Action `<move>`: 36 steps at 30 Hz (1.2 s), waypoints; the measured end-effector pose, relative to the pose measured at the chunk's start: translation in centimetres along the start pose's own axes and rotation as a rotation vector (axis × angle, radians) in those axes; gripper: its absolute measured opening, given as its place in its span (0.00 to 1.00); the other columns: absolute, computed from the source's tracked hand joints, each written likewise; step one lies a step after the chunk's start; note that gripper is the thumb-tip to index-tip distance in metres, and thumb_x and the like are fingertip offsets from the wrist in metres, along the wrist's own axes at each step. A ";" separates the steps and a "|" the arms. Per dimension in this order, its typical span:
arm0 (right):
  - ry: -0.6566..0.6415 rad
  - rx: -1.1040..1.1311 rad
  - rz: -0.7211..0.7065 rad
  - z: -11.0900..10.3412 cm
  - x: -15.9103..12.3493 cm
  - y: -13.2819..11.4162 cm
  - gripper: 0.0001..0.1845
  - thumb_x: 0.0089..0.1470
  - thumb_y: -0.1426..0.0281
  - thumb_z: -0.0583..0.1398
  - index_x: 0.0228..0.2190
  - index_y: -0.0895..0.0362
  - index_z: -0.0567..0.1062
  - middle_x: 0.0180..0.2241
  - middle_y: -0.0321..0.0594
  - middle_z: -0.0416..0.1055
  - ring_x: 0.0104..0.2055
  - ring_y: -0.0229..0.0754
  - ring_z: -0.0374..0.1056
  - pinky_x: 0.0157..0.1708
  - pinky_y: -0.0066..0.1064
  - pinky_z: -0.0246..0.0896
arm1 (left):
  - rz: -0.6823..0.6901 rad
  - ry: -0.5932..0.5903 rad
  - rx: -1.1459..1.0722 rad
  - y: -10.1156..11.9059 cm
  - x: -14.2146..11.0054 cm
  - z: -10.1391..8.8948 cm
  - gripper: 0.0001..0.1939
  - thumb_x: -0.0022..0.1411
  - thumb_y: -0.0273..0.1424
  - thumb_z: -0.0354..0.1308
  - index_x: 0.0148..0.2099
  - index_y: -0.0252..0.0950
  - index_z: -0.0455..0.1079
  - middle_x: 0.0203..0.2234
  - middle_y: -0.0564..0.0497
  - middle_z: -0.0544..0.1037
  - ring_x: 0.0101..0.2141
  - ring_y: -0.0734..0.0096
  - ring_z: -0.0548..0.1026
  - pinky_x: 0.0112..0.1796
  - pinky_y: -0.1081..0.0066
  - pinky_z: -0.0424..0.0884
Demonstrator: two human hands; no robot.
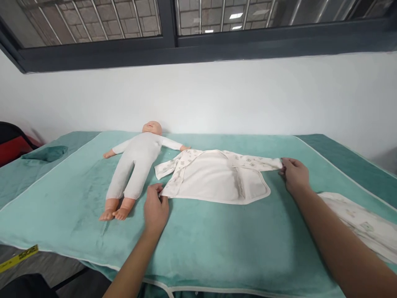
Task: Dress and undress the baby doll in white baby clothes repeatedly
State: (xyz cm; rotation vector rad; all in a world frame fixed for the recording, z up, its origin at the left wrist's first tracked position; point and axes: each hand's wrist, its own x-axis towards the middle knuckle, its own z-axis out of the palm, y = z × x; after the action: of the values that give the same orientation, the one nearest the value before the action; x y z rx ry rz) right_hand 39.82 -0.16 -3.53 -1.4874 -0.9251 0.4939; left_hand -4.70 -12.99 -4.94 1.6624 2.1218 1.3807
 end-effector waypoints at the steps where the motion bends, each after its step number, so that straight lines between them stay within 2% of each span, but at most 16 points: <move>1: 0.031 -0.003 0.004 0.1 0.0 0.0 0.16 0.48 0.57 0.59 0.32 0.57 0.69 0.24 0.37 0.66 0.23 0.37 0.60 0.22 0.31 0.57 | 0.003 -0.004 -0.011 -0.1 0.0 0.0 0.14 0.60 0.29 0.50 0.48 0.35 0.64 0.40 0.44 0.73 0.41 0.60 0.74 0.43 0.61 0.71; 4: 0.095 -0.068 -0.016 0.2 -0.5 -0.3 0.17 0.53 0.55 0.54 0.32 0.56 0.69 0.31 0.41 0.70 0.30 0.39 0.64 0.29 0.33 0.61 | -0.012 -0.017 -0.031 -0.2 0.0 0.2 0.14 0.60 0.29 0.50 0.49 0.34 0.63 0.41 0.43 0.73 0.43 0.59 0.74 0.44 0.60 0.71; 8: -0.007 -0.288 -0.094 0.3 -2.0 -1.3 0.18 0.50 0.52 0.59 0.28 0.56 0.73 0.29 0.41 0.73 0.34 0.45 0.66 0.38 0.37 0.59 | 0.001 -0.021 -0.028 -0.2 0.0 0.1 0.13 0.60 0.30 0.50 0.48 0.35 0.64 0.42 0.43 0.73 0.44 0.58 0.74 0.46 0.59 0.71; 11: -0.075 -0.576 -0.127 0.3 -2.9 -1.9 0.18 0.49 0.53 0.61 0.32 0.55 0.75 0.30 0.42 0.74 0.35 0.48 0.67 0.35 0.36 0.58 | 0.023 -0.021 -0.029 0.0 0.0 0.0 0.12 0.61 0.30 0.49 0.47 0.35 0.64 0.43 0.42 0.73 0.44 0.58 0.74 0.46 0.59 0.71; 13: -0.054 -0.752 -0.135 0.3 -3.2 -2.1 0.20 0.52 0.52 0.59 0.37 0.55 0.75 0.32 0.43 0.75 0.35 0.49 0.68 0.33 0.35 0.57 | 0.021 -0.025 -0.025 0.1 0.0 0.0 0.12 0.61 0.30 0.49 0.47 0.35 0.64 0.43 0.42 0.73 0.45 0.58 0.74 0.46 0.58 0.71; 15: -0.023 -0.812 -0.132 0.2 -3.2 -2.1 0.22 0.53 0.51 0.57 0.39 0.55 0.75 0.32 0.44 0.75 0.35 0.50 0.69 0.32 0.35 0.57 | 0.017 -0.031 -0.024 0.2 0.0 -0.1 0.13 0.61 0.30 0.49 0.48 0.35 0.64 0.43 0.42 0.74 0.45 0.58 0.74 0.46 0.58 0.71; 23: -0.143 -0.580 -0.197 0.0 -3.0 -1.7 0.24 0.48 0.54 0.62 0.43 0.54 0.77 0.33 0.40 0.76 0.37 0.46 0.71 0.39 0.35 0.62 | 0.022 -0.046 0.005 -0.1 0.0 0.1 0.12 0.61 0.31 0.49 0.47 0.35 0.65 0.42 0.43 0.74 0.44 0.58 0.74 0.45 0.59 0.71; 29: -0.118 -0.423 -0.159 -0.1 -1.9 -0.6 0.24 0.48 0.62 0.61 0.47 0.55 0.75 0.41 0.43 0.75 0.34 0.42 0.69 0.38 0.34 0.64 | 0.015 -0.060 0.024 -0.1 0.1 0.0 0.12 0.61 0.32 0.48 0.47 0.36 0.65 0.41 0.44 0.75 0.43 0.58 0.74 0.44 0.60 0.70; 32: -0.095 -0.451 -0.194 0.2 -1.3 -0.1 0.27 0.48 0.65 0.58 0.51 0.55 0.72 0.45 0.45 0.74 0.34 0.43 0.68 0.41 0.36 0.64 | 0.008 -0.066 0.023 0.2 0.1 -0.2 0.13 0.61 0.32 0.48 0.46 0.36 0.66 0.41 0.44 0.75 0.42 0.58 0.74 0.44 0.61 0.70; 36: -0.118 -0.632 -0.242 0.9 -1.1 0.4 0.32 0.47 0.69 0.56 0.56 0.59 0.66 0.52 0.51 0.69 0.46 0.50 0.68 0.50 0.43 0.61 | 0.011 -0.071 0.018 0.4 0.1 -0.3 0.13 0.60 0.32 0.49 0.46 0.36 0.66 0.41 0.44 0.75 0.43 0.58 0.74 0.44 0.61 0.70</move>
State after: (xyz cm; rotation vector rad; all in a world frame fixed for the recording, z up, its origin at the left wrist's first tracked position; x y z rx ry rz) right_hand 38.56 -0.42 -4.29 -1.8832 -1.4205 0.1069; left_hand -4.64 -13.05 -4.49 1.7050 2.0956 1.2894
